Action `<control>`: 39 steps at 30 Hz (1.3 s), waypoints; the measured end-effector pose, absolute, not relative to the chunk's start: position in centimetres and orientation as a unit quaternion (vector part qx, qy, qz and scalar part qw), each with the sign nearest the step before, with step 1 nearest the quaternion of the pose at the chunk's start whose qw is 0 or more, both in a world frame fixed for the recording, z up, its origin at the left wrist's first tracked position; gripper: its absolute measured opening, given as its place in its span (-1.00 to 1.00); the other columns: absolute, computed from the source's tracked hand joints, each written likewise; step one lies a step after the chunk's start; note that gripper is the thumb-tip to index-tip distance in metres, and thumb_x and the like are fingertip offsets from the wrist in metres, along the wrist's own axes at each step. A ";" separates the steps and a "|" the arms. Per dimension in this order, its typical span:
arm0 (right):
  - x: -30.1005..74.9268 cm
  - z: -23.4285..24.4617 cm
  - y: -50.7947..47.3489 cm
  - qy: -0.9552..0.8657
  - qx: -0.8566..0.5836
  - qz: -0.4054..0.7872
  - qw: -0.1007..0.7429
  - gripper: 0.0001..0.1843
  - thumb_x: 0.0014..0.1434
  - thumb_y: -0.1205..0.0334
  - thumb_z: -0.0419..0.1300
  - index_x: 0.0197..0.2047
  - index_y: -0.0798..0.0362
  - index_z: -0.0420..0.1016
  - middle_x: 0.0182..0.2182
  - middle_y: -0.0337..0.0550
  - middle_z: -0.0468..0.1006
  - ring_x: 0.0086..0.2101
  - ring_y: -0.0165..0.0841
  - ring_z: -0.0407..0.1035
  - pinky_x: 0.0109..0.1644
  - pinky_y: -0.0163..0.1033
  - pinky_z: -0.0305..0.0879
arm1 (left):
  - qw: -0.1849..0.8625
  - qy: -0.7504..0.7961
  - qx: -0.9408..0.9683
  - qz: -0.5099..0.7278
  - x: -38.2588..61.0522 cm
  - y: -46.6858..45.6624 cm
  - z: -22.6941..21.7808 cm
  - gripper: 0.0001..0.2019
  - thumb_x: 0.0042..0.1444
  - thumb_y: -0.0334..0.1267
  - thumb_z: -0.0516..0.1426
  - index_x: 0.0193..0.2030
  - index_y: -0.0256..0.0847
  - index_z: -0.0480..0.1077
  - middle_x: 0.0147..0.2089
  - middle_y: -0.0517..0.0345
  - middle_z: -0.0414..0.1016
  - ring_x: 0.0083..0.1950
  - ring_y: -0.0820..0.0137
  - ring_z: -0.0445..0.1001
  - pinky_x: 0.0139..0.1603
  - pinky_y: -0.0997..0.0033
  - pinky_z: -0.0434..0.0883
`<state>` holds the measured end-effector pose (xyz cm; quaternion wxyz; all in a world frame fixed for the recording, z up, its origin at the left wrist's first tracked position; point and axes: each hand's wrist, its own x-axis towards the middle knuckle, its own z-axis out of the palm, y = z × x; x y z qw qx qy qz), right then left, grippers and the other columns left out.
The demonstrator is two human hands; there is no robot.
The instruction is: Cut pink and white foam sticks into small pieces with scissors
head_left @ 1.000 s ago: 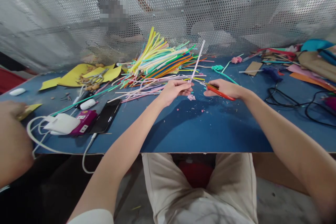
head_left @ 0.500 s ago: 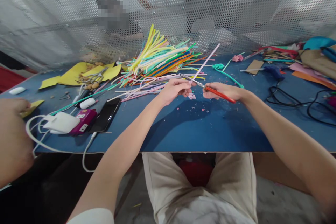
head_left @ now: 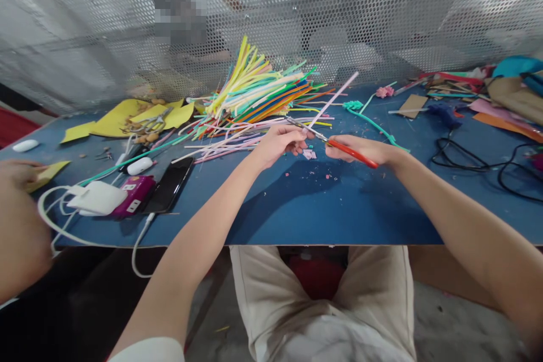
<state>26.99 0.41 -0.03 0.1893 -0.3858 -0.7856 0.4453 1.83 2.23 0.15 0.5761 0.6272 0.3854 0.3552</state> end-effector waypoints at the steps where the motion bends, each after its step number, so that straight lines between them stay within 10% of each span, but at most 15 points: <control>1: 26.9 0.0 0.2 -0.780 -0.388 0.454 0.186 -0.46 0.10 -0.34 0.27 -0.41 -0.03 0.27 -0.51 -0.31 0.21 -0.48 -0.39 0.09 -0.39 -0.20 0.06 | 0.576 0.386 0.626 0.356 1.8 2.3 0.2 -0.79 0.08 -0.24 0.25 -0.18 -0.27 0.63 -0.41 0.12 0.54 -0.47 0.55 0.42 -0.36 0.50 0.38; 39: 26.0 -0.7 0.0 -0.818 -0.383 0.384 0.191 -0.50 0.22 -0.30 0.15 -0.34 -0.01 0.22 -0.39 -0.25 0.23 -0.39 -0.35 0.15 -0.28 -0.17 0.15 | 0.534 0.386 0.664 0.353 1.4 2.3 0.3 -0.80 0.04 -0.25 0.23 -0.24 -0.26 0.64 -0.48 0.14 0.49 -0.50 0.54 0.39 -0.51 0.53 0.31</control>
